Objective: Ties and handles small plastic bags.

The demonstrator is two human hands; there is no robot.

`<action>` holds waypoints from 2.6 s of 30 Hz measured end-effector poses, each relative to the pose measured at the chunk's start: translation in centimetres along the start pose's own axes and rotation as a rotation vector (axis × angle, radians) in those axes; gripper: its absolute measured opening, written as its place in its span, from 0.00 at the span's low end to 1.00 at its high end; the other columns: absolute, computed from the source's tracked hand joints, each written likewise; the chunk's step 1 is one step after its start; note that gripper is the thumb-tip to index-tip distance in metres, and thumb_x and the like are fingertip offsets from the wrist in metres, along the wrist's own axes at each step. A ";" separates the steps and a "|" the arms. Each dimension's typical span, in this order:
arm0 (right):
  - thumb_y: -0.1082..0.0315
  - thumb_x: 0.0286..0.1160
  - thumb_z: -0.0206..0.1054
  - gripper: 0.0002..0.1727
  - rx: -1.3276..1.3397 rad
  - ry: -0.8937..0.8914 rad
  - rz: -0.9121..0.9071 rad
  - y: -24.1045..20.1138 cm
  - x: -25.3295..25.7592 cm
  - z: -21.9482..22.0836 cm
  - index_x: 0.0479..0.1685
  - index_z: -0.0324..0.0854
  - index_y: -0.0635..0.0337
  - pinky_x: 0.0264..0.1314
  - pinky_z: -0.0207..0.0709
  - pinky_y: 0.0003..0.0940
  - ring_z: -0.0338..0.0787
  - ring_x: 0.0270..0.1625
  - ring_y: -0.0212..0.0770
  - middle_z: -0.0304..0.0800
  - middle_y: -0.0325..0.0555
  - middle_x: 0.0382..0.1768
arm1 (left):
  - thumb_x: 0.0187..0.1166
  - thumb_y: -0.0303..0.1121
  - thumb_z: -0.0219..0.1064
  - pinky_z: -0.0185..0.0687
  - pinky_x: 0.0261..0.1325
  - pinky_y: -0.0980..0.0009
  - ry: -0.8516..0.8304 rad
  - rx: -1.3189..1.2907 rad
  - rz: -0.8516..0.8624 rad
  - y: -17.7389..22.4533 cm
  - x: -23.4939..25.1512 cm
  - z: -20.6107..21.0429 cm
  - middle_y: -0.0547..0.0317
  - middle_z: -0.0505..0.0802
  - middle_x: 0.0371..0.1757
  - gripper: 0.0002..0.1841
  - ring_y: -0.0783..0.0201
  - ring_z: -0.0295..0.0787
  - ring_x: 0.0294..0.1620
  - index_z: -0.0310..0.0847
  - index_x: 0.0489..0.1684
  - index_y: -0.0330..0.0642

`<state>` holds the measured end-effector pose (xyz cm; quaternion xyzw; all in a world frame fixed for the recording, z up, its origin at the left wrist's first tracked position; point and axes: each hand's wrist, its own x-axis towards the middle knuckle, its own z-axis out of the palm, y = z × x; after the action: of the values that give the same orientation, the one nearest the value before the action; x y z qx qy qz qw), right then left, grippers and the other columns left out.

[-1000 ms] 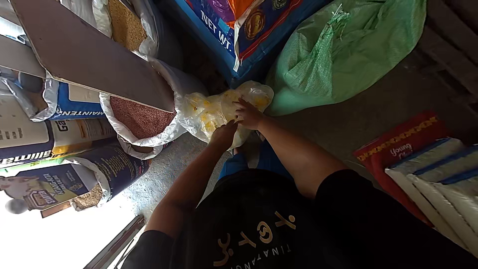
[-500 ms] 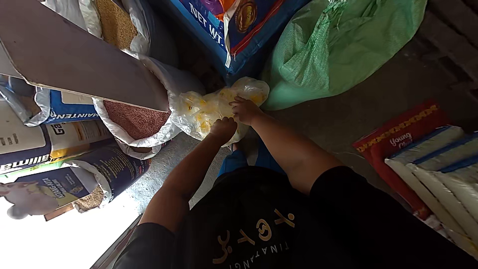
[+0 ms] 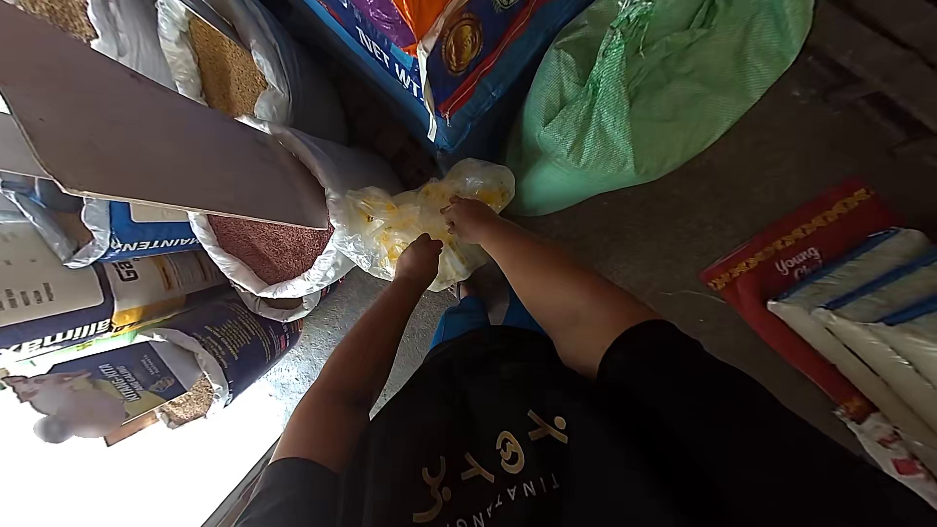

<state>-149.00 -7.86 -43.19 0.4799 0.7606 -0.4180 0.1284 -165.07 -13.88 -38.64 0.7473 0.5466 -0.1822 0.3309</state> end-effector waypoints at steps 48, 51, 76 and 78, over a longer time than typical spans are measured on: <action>0.68 0.85 0.63 0.13 0.047 -0.018 -0.051 1.1 0.1 0.5 0.54 0.89 0.68 0.91 0.58 0.55 0.52 0.94 0.60 0.69 0.54 0.87 | 0.90 0.32 0.59 0.80 0.70 0.43 -0.015 0.134 0.045 1.4 -0.1 1.2 0.43 0.83 0.76 0.17 0.41 0.83 0.72 0.80 0.72 0.39; 0.68 0.85 0.63 0.13 0.045 -0.010 -0.048 1.5 0.4 0.7 0.53 0.89 0.67 0.91 0.57 0.54 0.52 0.95 0.59 0.68 0.53 0.87 | 0.85 0.20 0.54 0.82 0.65 0.41 -0.100 0.235 -0.010 2.2 0.3 0.8 0.40 0.85 0.68 0.15 0.38 0.84 0.68 0.84 0.62 0.34; 0.69 0.78 0.71 0.07 0.034 0.201 -0.148 -1.2 -8.0 7.3 0.41 0.94 0.60 0.84 0.64 0.65 0.58 0.91 0.65 0.74 0.56 0.82 | 0.75 0.37 0.70 0.84 0.60 0.38 0.007 -0.419 -0.438 0.3 -2.4 0.2 0.38 0.91 0.57 0.24 0.40 0.90 0.60 0.77 0.70 0.37; 0.69 0.79 0.69 0.08 -0.013 0.165 -0.111 -1.8 -9.0 7.6 0.43 0.94 0.59 0.82 0.65 0.66 0.59 0.91 0.64 0.75 0.53 0.82 | 0.73 0.36 0.73 0.84 0.59 0.38 0.025 -0.519 -0.449 0.1 -3.2 1.0 0.39 0.92 0.52 0.26 0.40 0.90 0.57 0.77 0.69 0.37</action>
<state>-147.54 -19.60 -41.59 0.4687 0.7968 -0.3787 0.0451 -166.00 -16.81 -37.28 0.5014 0.7296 -0.0963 0.4550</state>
